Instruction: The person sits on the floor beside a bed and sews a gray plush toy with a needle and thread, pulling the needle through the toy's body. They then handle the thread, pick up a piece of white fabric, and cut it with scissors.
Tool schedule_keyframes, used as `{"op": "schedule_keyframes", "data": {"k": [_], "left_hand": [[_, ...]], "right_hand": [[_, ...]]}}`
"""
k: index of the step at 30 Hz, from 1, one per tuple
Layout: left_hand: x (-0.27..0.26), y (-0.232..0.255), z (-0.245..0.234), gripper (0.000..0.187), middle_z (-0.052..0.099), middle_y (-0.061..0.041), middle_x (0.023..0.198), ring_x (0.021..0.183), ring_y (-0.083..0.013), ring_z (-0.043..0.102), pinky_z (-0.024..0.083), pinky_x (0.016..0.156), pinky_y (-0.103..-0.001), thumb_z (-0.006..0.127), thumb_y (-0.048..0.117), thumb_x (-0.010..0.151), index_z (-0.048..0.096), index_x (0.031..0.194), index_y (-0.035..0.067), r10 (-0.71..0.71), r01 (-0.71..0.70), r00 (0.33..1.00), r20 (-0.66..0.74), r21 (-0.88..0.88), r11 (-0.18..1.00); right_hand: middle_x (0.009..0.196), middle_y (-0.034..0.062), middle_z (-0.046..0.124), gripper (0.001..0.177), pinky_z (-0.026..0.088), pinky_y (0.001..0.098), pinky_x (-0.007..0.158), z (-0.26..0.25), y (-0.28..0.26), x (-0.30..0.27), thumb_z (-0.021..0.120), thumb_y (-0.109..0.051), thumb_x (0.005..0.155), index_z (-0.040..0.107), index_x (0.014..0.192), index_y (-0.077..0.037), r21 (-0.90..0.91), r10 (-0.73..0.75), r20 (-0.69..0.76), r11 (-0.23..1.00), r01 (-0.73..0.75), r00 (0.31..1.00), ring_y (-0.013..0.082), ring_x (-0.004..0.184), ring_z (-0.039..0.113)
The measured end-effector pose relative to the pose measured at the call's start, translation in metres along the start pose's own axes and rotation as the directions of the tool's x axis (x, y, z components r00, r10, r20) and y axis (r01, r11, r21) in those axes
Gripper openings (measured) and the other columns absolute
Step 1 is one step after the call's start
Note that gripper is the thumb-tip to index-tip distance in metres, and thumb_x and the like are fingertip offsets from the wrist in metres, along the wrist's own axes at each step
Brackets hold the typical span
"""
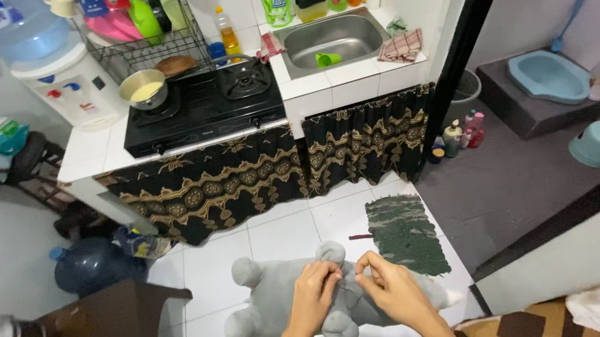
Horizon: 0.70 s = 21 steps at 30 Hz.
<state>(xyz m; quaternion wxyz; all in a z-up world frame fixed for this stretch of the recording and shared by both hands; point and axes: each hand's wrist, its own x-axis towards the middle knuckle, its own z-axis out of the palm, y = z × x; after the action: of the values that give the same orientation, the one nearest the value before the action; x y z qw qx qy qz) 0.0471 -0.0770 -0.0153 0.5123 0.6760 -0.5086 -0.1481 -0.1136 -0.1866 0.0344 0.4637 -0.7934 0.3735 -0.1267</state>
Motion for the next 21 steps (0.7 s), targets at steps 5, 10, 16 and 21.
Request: {"op": "schedule_keyframes", "data": {"k": [5, 10, 16, 21], "left_hand": [[-0.069, 0.052, 0.016, 0.006, 0.071, -0.012, 0.088, 0.086, -0.0314, 0.066, 0.052, 0.076, -0.040, 0.067, 0.010, 0.091, 0.068, 0.091, 0.004, 0.003, -0.003, 0.998, -0.070, -0.003, 1.000], [-0.163, 0.118, 0.061, 0.007, 0.072, -0.012, 0.091, 0.088, -0.0327, 0.066, 0.052, 0.078, -0.041, 0.067, 0.011, 0.092, 0.068, 0.094, 0.005, 0.055, -0.055, 0.997, -0.058, 0.004, 0.998], [-0.272, 0.213, 0.093, 0.010, 0.070, -0.011, 0.095, 0.093, -0.0337, 0.064, 0.052, 0.082, -0.041, 0.070, 0.014, 0.093, 0.068, 0.096, 0.005, 0.120, -0.119, 0.989, 0.088, -0.021, 0.993], [-0.371, 0.272, 0.103, 0.034, 0.065, -0.009, 0.098, 0.091, -0.0296, 0.064, 0.053, 0.077, -0.038, 0.083, 0.022, 0.079, 0.064, 0.102, 0.006, -0.027, 0.044, 0.987, 0.157, -0.104, 0.994]], "right_hand": [[0.079, 0.0191, 0.068, 0.039, 0.047, 0.0499, 0.061, 0.014, 0.006, -0.088, 0.077, -0.021, 0.079, 0.062, 0.114, -0.011, -0.201, -0.277, -0.013, 0.942, 0.268, 0.961, 0.0398, 0.070, 0.063], [0.095, 0.0184, 0.073, 0.025, 0.052, 0.0508, 0.069, 0.006, 0.055, -0.195, 0.070, -0.019, 0.085, 0.063, 0.107, -0.010, -0.237, -0.350, -0.103, 0.918, 0.318, 0.931, 0.0427, 0.084, 0.067], [0.077, 0.0160, 0.071, 0.021, 0.052, 0.0453, 0.061, -0.021, 0.087, -0.341, 0.072, -0.020, 0.085, 0.068, 0.103, -0.011, -0.148, -0.197, -0.151, 0.973, 0.175, 0.969, 0.0353, 0.069, 0.070], [0.077, 0.0119, 0.072, 0.018, 0.053, 0.0406, 0.056, -0.033, 0.097, -0.454, 0.073, -0.020, 0.083, 0.070, 0.098, -0.013, -0.171, -0.373, -0.254, 0.925, 0.338, 0.892, 0.0294, 0.065, 0.071]]}}
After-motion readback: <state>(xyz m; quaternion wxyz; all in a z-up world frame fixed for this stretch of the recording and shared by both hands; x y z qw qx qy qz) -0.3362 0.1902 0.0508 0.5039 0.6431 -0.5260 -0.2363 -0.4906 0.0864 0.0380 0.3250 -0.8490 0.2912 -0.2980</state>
